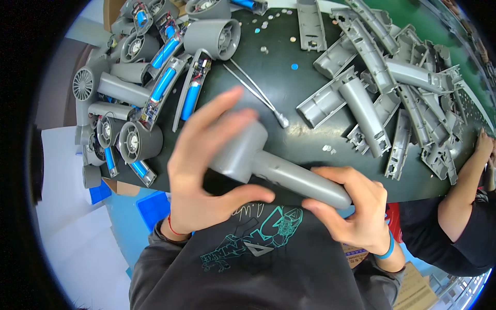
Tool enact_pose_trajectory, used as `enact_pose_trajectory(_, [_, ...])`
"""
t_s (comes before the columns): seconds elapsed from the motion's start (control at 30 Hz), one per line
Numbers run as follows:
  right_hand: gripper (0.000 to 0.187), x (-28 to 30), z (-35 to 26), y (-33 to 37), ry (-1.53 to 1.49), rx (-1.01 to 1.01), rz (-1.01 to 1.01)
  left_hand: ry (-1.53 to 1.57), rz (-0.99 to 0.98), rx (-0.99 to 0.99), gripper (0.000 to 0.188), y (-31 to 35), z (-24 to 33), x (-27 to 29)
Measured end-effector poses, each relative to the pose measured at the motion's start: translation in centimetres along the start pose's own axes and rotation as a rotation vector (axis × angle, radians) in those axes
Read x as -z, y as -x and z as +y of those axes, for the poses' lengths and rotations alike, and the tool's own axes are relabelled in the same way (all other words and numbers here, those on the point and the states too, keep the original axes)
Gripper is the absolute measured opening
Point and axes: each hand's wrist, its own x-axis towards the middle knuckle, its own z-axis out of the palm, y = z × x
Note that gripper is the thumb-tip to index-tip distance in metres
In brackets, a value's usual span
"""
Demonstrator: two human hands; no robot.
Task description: The recorder is assembling small electronic handheld fans by fitting components like motors and circuit boards into the plastic housings at a manual assembly station.
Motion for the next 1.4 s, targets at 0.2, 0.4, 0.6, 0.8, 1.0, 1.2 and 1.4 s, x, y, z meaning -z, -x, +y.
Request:
enact_pose_trajectory(0.2, [0.036,-0.4,-0.5,-0.3,-0.605,-0.272,-0.179,0.262,0.039,0.166,0.098,1.9,-0.9,-0.9])
enact_pose_trajectory(0.4, [0.031,-2.8,-1.6,-1.4,-0.728,-0.353,0.079,0.168,0.055,0.1,0.087,1.1,-1.3,-1.2])
enact_pose_trajectory(0.6, [0.034,-3.8,-2.1,-0.9,-0.481,-0.258,0.148,0.217,0.172,0.137,0.071,1.3,-0.6,-1.7])
enact_pose_trajectory(0.8, [0.034,-1.6,-1.4,-2.0,-0.411,-0.145,-0.156,0.141,0.091,0.149,0.074,2.2,-0.3,-0.9])
enact_pose_trajectory(1.0, [0.04,-1.2,-1.8,-2.9,-0.402,-0.206,-0.227,0.124,0.072,0.142,0.088,2.4,-1.1,-0.7])
enact_pose_trajectory(1.2, [0.043,2.6,-2.7,-4.9,-0.72,-0.425,0.034,0.356,0.165,0.074,0.107,2.1,-1.9,-1.2])
enact_pose_trajectory(1.4, [0.037,4.1,0.4,-22.0,-1.068,-0.377,0.205,0.236,0.09,0.09,0.079,2.2,-1.3,-1.5])
